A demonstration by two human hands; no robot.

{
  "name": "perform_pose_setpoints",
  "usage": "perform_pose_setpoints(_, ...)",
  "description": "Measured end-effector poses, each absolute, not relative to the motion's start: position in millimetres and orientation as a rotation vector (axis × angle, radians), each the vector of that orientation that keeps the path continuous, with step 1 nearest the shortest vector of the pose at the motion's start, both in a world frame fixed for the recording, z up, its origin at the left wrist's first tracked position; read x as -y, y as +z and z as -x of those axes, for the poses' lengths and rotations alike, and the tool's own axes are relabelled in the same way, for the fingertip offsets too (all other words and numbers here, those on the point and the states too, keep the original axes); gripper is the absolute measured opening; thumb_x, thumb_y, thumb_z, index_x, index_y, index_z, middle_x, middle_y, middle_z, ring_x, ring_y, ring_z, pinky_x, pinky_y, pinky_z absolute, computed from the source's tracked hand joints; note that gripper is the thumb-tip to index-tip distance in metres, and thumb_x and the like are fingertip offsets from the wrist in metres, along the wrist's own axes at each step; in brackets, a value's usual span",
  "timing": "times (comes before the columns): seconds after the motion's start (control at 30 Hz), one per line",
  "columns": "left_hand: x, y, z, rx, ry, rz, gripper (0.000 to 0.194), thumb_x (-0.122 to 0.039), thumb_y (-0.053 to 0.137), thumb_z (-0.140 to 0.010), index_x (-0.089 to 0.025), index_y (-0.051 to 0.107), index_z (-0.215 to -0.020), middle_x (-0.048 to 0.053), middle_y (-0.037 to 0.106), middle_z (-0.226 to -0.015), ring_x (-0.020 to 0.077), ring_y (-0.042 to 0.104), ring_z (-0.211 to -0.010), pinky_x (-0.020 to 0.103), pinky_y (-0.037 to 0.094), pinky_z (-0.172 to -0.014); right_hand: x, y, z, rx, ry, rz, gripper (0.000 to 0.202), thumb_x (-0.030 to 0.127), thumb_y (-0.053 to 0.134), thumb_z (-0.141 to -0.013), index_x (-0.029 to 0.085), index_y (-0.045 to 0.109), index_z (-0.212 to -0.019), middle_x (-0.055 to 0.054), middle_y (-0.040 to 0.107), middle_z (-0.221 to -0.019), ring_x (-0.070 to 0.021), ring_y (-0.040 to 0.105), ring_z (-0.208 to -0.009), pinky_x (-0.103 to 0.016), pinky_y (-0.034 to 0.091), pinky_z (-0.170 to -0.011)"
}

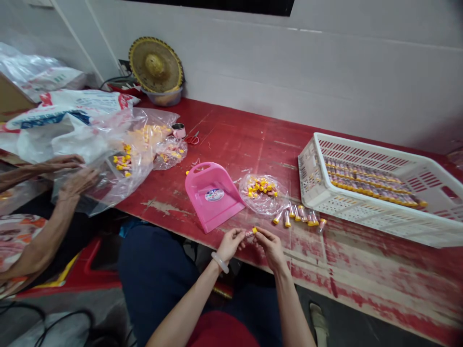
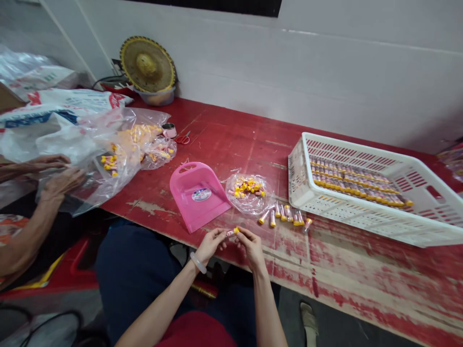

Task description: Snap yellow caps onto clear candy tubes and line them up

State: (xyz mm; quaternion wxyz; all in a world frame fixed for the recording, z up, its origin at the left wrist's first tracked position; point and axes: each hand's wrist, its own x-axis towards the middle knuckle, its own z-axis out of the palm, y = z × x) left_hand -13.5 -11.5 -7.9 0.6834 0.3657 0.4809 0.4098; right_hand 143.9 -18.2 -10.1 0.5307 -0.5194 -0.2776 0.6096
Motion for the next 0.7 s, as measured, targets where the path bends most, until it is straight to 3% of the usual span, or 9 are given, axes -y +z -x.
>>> perform_pose_setpoints(0.13, 9.6, -3.4, 13.1, -1.054, 1.06, -0.848, 0.044, -0.044, 0.08, -0.064, -0.015, 0.061, -0.091, 0.002, 0.065, -0.088, 0.0117, 0.061, -0.075, 0.022, 0.046, -0.066, 17.1, -10.0, -144.9, 0.654, 1.437, 1.221, 0.039, 0.035, 0.086, -0.059, 0.018, 0.076, -0.093, -0.003, 0.069, -0.07, -0.0122, 0.057, -0.058, -0.025, 0.044, -0.053)
perform_pose_setpoints(0.23, 8.7, -4.1, 13.3, -1.078, 0.923, -0.76, 0.049, -0.058, 0.067, -0.073, -0.015, 0.06, -0.096, 0.004, 0.067, -0.085, 0.0117, 0.062, -0.063, 0.022, 0.044, -0.057, 17.5, -8.2, -144.3, 0.637, 1.43, 1.207, 0.041, 0.035, 0.086, -0.059, 0.018, 0.076, -0.095, -0.004, 0.069, -0.073, -0.0132, 0.058, -0.059, -0.027, 0.046, -0.055)
perform_pose_setpoints(0.37, 10.8, -9.8, 12.2, -1.069, 0.829, -0.751, 0.056, -0.067, 0.055, -0.078, -0.012, 0.063, -0.083, 0.002, 0.062, -0.063, 0.0097, 0.054, -0.049, 0.022, 0.04, -0.05, 18.9, -7.2, -143.4, 0.618, 1.457, 1.234, 0.043, 0.035, 0.087, -0.056, 0.016, 0.076, -0.094, -0.004, 0.069, -0.068, -0.0133, 0.058, -0.059, -0.026, 0.045, -0.054)
perform_pose_setpoints(0.43, 11.8, -12.4, 11.3, -1.065, 0.917, -0.803, 0.05, -0.06, 0.063, -0.075, -0.012, 0.064, -0.087, 0.001, 0.063, -0.065, 0.0098, 0.054, -0.053, 0.022, 0.042, -0.055, 19.0, -7.4, -143.6, 0.596, 1.469, 1.23, 0.043, 0.035, 0.087, -0.056, 0.016, 0.076, -0.093, -0.003, 0.068, -0.065, -0.0121, 0.057, -0.056, -0.024, 0.043, -0.052)
perform_pose_setpoints(0.6, 11.5, -14.9, 12.0, -1.042, 1.073, -0.89, 0.039, -0.042, 0.075, -0.071, -0.015, 0.066, -0.098, 0.005, 0.069, -0.093, 0.0158, 0.062, -0.084, 0.027, 0.047, -0.079, 18.1, -8.5, -144.6, 0.577, 1.496, 1.19, 0.042, 0.033, 0.087, -0.058, 0.015, 0.076, -0.094, -0.004, 0.067, -0.064, -0.0112, 0.056, -0.056, -0.022, 0.041, -0.051)
perform_pose_setpoints(0.7, 11.6, -14.0, 13.7, -1.03, 1.074, -0.853, 0.038, -0.04, 0.076, -0.069, -0.015, 0.066, -0.096, 0.006, 0.069, -0.095, 0.0163, 0.062, -0.087, 0.027, 0.047, -0.081, 18.4, -10.3, -144.2, 0.576, 1.503, 1.178, 0.041, 0.032, 0.086, -0.059, 0.016, 0.076, -0.095, -0.003, 0.068, -0.065, -0.0106, 0.055, -0.055, -0.023, 0.041, -0.051)
